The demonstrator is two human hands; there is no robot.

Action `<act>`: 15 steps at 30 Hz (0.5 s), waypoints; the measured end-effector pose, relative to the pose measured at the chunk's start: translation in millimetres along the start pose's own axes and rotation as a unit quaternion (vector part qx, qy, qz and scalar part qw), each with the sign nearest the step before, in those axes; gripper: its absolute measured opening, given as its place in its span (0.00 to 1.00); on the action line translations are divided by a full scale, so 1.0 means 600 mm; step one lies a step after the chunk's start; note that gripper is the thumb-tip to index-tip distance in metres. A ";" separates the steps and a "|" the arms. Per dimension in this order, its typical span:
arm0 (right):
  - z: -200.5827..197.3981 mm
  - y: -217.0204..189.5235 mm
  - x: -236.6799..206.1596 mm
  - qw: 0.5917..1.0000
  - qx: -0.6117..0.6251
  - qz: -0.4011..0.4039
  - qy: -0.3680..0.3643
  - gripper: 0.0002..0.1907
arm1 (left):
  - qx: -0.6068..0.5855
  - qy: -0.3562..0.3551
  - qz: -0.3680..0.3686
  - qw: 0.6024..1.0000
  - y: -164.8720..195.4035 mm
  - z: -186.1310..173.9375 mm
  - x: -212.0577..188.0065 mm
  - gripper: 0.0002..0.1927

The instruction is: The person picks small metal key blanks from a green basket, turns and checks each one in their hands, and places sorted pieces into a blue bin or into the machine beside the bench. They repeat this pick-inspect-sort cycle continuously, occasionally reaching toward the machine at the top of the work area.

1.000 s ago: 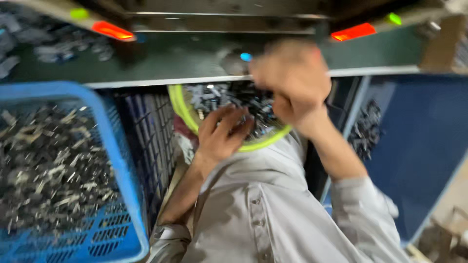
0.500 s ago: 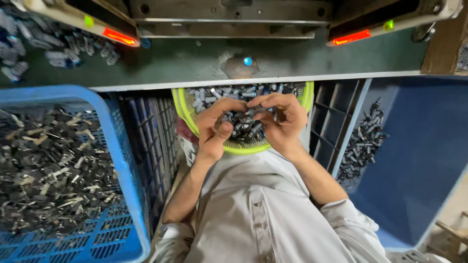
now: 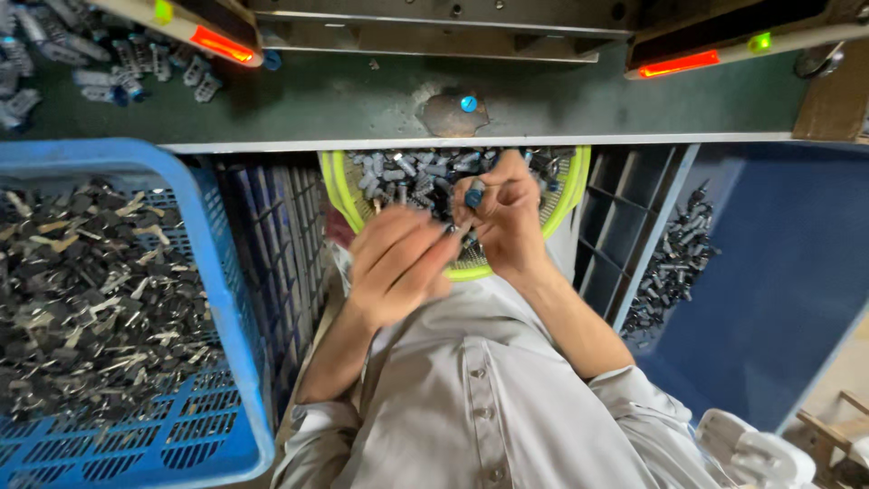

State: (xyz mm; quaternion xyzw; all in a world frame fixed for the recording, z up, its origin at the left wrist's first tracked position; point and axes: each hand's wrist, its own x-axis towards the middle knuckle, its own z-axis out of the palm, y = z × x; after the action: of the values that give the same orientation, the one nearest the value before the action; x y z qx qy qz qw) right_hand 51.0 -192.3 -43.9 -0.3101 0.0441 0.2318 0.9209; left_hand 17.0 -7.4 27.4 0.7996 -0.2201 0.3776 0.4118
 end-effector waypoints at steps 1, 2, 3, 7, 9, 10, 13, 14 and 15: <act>0.001 -0.002 0.003 0.995 0.087 0.041 -0.002 0.12 | -0.003 0.004 -0.018 1.000 0.004 -0.010 0.000 0.13; 0.005 -0.006 0.006 0.998 0.061 0.032 0.015 0.15 | -0.006 0.006 -0.036 0.999 0.007 -0.020 -0.001 0.12; 0.012 -0.013 0.010 0.999 0.035 0.025 0.029 0.18 | -0.006 0.009 -0.053 0.999 0.008 -0.025 -0.003 0.11; 0.070 -0.065 0.053 0.966 -0.247 -0.064 0.034 0.23 | 0.042 0.014 -0.311 0.949 0.000 -0.013 -0.018 0.07; 0.103 -0.103 0.096 0.913 -0.322 -0.235 -0.083 0.20 | -0.128 0.047 -0.440 0.888 0.001 -0.001 -0.032 0.07; 0.116 -0.121 0.113 0.832 -0.430 -0.338 -0.095 0.19 | -0.178 0.053 -0.462 0.867 0.003 0.006 -0.040 0.05; 0.134 -0.160 0.187 0.542 -0.675 -0.487 -0.115 0.14 | -0.309 0.069 -0.462 0.828 0.002 0.019 -0.065 0.11; 0.135 -0.165 0.210 0.436 -0.733 -0.510 -0.113 0.15 | -0.343 0.064 -0.422 0.837 -0.001 0.021 -0.074 0.18; 0.135 -0.162 0.228 0.456 -0.734 -0.495 -0.089 0.13 | -0.376 0.059 -0.383 0.842 -0.003 0.022 -0.083 0.25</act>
State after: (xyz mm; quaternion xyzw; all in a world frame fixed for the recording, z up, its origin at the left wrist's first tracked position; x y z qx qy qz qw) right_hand 212.0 -157.9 44.0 -0.8186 -0.3858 -0.2901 0.3111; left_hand -7.4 -15.2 -17.5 0.5803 0.0032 0.1243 0.8048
